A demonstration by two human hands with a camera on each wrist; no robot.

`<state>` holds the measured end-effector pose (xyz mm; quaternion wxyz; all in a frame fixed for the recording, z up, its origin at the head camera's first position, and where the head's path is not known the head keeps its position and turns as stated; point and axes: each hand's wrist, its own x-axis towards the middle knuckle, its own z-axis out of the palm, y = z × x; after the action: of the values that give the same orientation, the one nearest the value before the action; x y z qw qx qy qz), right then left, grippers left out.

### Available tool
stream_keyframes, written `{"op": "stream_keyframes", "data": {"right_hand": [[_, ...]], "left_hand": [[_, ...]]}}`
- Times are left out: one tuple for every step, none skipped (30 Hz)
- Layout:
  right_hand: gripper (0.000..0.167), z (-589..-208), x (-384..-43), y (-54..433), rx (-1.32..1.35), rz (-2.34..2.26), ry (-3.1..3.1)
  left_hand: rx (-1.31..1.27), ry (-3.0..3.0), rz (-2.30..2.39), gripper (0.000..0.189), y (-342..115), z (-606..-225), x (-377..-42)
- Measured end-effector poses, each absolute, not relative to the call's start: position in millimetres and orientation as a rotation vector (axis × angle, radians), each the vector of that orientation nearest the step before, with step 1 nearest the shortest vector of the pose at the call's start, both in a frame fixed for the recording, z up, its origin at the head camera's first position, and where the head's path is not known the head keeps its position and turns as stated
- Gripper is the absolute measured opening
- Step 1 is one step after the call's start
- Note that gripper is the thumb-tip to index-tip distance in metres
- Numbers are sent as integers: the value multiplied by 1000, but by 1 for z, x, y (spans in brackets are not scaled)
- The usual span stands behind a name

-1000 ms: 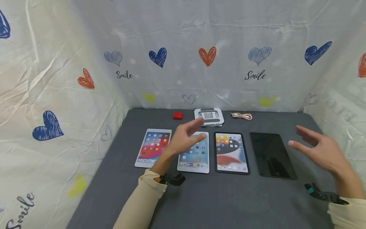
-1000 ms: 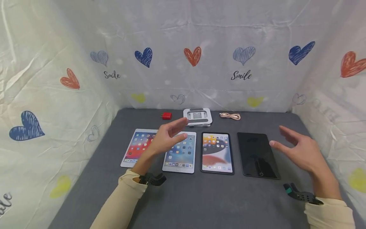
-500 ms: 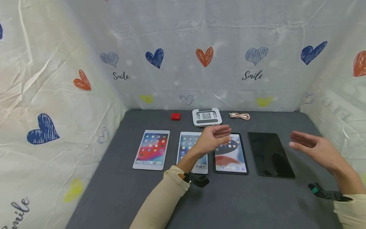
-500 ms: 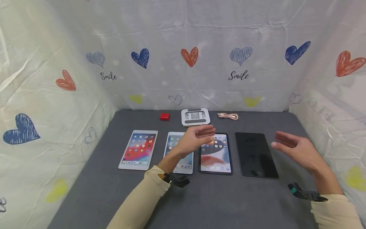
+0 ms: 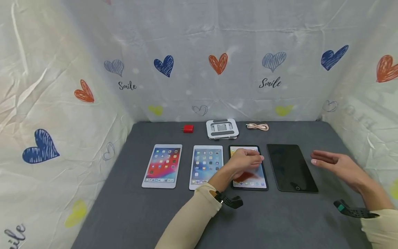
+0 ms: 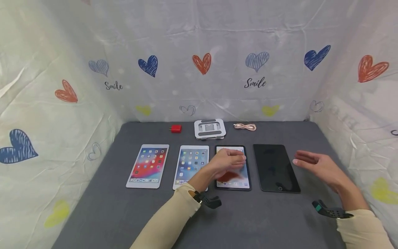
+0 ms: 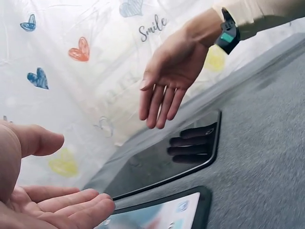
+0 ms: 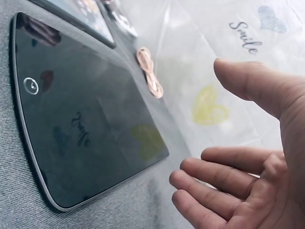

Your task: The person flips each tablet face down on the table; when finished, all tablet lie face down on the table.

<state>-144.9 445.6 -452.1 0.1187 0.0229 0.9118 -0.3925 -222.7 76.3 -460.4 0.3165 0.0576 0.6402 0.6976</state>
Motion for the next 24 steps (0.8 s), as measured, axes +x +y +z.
{"op": "stream_keyframes", "data": {"right_hand": [[79,-453,-145,446,70,-1153,2662],[80,-454,-145,446,76,-1158,2657],[80,-455,-145,447,80,-1163,2653],[80,-455,-145,447,85,-1164,2651],[80,-456,-145,447,89,-1161,2652],[81,-456,-145,448,94,-1157,2651],[81,-456,-145,448,98,-1148,2652],[82,-457,-146,448,101,-1137,2655],[82,-457,-146,448,104,-1124,2658],[82,-457,-146,448,105,-1107,2661],[82,-458,-146,448,107,-1092,2660],[82,-458,-146,448,109,-1081,2657],[81,-459,-146,447,111,-1072,2654],[81,-459,-146,447,113,-1068,2650],[80,-459,-146,447,115,-1068,2641],[80,-459,-146,446,118,-1072,2630],[80,-460,-145,446,121,-1077,2619],[81,-460,-145,446,123,-1085,2607],[81,-460,-145,445,127,-1093,2598],[81,-460,-144,445,132,-1101,2590],[81,-460,-144,444,142,-1109,2582],[80,-461,-144,443,146,-1129,2576],[80,-462,-143,442,154,-1149,2569],[80,-463,-143,440,164,-1172,2564]], "left_hand": [[121,1677,1830,37,79,-461,-222],[91,1670,1822,35,82,-461,-222],[76,1659,1817,33,84,-461,-222],[60,1644,1815,32,87,-461,-222],[47,1630,1814,32,89,-461,-222],[33,1611,1816,32,91,-461,-223],[29,1593,1815,32,92,-460,-223],[26,1574,1817,33,93,-460,-224],[23,1557,1820,33,95,-459,-224],[12,1540,1822,34,96,-459,-225],[6,1527,1823,35,97,-459,-225],[-5,1522,1822,36,98,-459,-225],[-11,1517,1818,39,99,-459,-225],[-22,1515,1813,41,100,-459,-226],[-31,1515,1806,43,101,-460,-226],[-38,1512,1801,45,102,-460,-226],[-41,1507,1795,46,103,-461,-226],[-41,1497,1792,48,105,-462,-226],[-34,1484,1788,47,106,-463,-226],[-29,1467,1784,46,107,-464,-226],[-25,1451,1783,45,109,-465,-226],[-22,1434,1784,43,110,-466,-226],[-20,1418,1782,43,111,-467,-226],[-20,1405,1782,42,112,-468,-226]]}}
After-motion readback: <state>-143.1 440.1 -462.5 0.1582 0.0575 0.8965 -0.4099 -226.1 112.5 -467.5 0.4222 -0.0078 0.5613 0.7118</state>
